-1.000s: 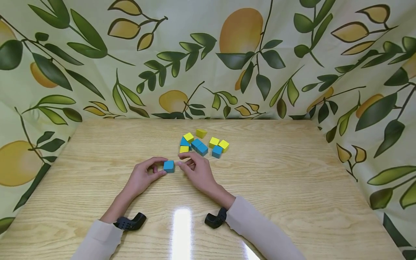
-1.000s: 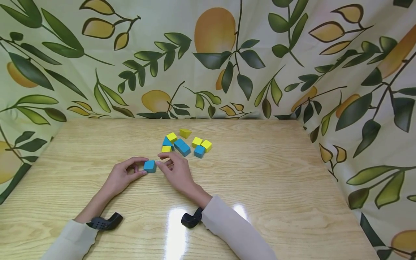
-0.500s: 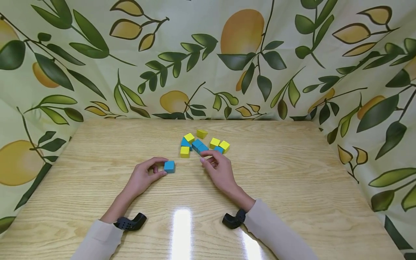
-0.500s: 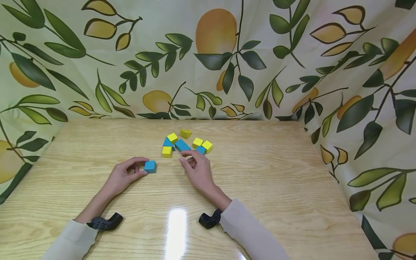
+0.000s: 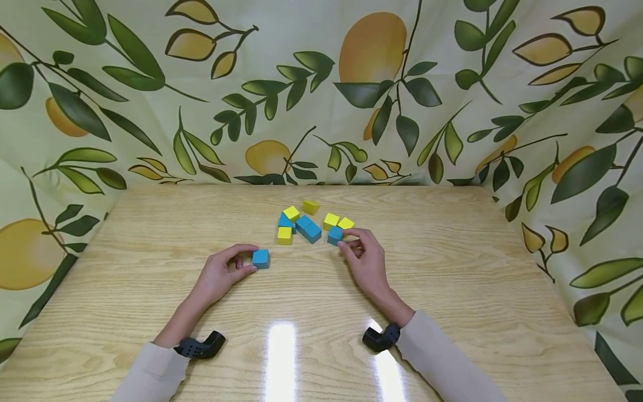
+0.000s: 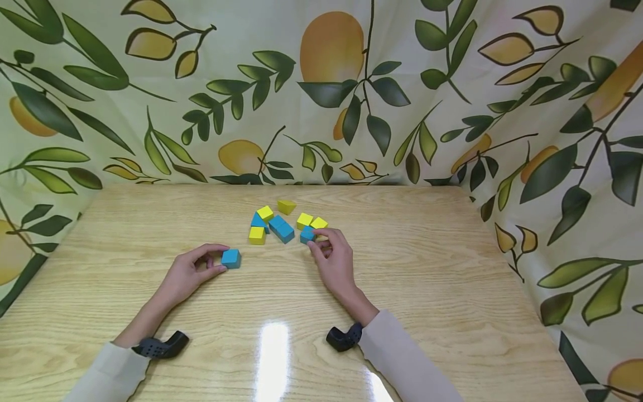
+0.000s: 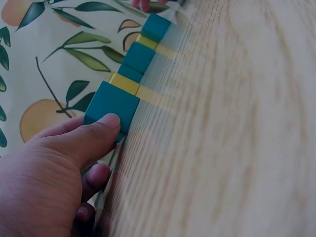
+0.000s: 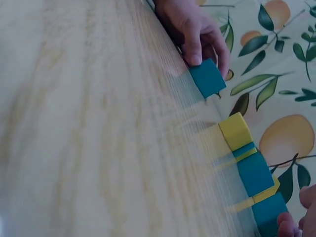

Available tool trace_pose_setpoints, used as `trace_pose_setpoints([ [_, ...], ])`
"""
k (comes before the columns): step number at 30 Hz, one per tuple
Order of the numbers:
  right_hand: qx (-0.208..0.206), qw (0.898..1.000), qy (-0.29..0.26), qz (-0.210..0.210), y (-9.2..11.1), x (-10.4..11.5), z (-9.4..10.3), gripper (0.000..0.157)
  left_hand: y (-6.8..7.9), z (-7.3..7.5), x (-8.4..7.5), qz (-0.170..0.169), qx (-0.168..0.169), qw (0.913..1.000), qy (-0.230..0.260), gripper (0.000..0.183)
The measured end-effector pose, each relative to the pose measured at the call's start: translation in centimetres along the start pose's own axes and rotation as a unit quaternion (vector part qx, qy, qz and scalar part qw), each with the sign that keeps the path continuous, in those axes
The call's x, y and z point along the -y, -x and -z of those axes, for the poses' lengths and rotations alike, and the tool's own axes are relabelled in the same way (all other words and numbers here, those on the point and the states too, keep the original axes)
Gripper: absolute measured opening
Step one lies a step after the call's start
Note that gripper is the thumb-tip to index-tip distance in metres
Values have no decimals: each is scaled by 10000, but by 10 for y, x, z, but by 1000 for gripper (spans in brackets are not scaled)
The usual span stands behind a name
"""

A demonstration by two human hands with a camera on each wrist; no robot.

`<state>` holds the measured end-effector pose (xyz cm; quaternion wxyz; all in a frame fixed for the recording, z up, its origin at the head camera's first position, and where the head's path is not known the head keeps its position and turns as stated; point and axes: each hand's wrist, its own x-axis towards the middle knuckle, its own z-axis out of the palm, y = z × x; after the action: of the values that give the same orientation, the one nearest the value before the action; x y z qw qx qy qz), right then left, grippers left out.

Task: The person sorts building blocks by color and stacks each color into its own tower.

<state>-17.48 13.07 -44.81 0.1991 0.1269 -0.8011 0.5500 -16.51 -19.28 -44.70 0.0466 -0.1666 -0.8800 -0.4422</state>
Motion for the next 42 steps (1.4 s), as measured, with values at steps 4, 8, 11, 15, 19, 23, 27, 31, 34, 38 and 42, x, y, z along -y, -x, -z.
trace_pose_setpoints([
  [4, 33, 10000, 52, -77, 0, -5, 1, 27, 0, 0, 0, 23, -12, 10000, -8, 39],
  [8, 116, 9997, 151, -133, 0, -6, 1, 29, 0, 0, 0, 29, -5, 10000, -5, 39],
  [11, 135, 9993, 272, -235, -1, -5, 0, 32, 0, 0, 0, 27, 11, 10000, 1, 39],
  [15, 216, 9979, 444, -422, -4, -6, -1, 35, -1, 1, -1, 21, -12, 10000, -9, 39],
  [19, 282, 9963, 591, -559, -7, -6, -2, 37, -2, 1, -1, -27, 10, 10000, 15, 39],
  [23, 328, 9951, 652, -666, -10, -7, -2, 39, -1, 0, -1, -4, 19, 10000, 39, 39],
  [27, 369, 9934, 776, -758, -12, -7, -4, 40, 0, 1, 0, 28, 7, 10000, 12, 39],
  [31, 319, 9919, 932, -797, -12, -7, -5, 40, -1, 0, 0, 15, 29, 10000, 2, 39],
  [34, 312, 9918, 953, -788, -12, -8, -6, 39, -1, 1, -1, 21, 33, 10000, -1, 39],
  [38, 331, 9924, 940, -725, -12, -8, -6, 38, 0, 1, -1, 43, 32, 10000, 17, 39],
  [42, 348, 9926, 908, -722, -12, -8, -6, 39, 0, 0, -1, 47, 27, 10000, 37, 39],
])
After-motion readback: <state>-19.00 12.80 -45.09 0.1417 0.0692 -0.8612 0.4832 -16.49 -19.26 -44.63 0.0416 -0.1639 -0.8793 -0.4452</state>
